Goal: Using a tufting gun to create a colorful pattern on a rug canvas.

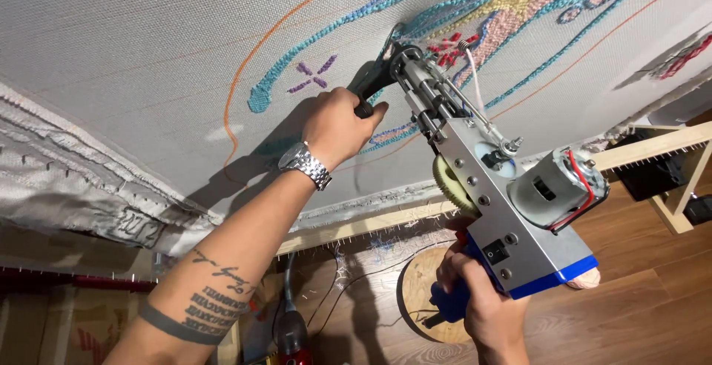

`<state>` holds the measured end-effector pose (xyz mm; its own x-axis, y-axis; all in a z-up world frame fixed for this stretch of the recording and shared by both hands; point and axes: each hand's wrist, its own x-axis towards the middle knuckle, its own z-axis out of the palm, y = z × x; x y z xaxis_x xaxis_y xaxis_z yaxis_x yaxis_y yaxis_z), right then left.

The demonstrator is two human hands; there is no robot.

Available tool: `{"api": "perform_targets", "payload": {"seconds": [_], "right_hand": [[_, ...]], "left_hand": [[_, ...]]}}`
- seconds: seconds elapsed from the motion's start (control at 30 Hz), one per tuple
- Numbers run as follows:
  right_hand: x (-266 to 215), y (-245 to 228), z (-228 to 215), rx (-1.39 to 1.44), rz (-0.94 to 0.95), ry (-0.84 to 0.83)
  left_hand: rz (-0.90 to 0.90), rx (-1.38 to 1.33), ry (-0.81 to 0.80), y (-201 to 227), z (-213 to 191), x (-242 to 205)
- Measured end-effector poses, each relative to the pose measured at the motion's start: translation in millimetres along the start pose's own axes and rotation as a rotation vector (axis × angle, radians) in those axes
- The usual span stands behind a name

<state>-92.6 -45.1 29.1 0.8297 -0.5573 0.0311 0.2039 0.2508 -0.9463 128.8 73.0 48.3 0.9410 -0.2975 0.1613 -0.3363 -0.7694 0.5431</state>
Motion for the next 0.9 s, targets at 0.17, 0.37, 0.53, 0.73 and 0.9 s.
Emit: {"api": "perform_targets", "payload": {"seconds": [0.17,0.37,0.53,0.73,0.9], "right_hand": [[-13.6,7.4,-38.8,0.112,0.037,-0.085],[-28.5,-12.9,-95.2,0.157,0.092,-0.110],[-38.0,-20.1,-144.4,0.046,0.033,-0.090],[-41.2,-43.8,-149.4,0.057,0.041,-0.075],[-43.4,-58.6,-151.0,0.019,0.059,-0.118]], "left_hand": [[0.067,-0.172,0.055,-0.9,35.2,-15.8],[-0.159,-0.948,-0.642,35.7,80.7,-36.0],[-0.012,-1.270,-0.767,45.4,127.4,-37.5],[0.102,-1.092,-0.808,71.8,111.9,-43.0],[0.109,-1.083,-0.745,80.5,101.4,-46.0]]}}
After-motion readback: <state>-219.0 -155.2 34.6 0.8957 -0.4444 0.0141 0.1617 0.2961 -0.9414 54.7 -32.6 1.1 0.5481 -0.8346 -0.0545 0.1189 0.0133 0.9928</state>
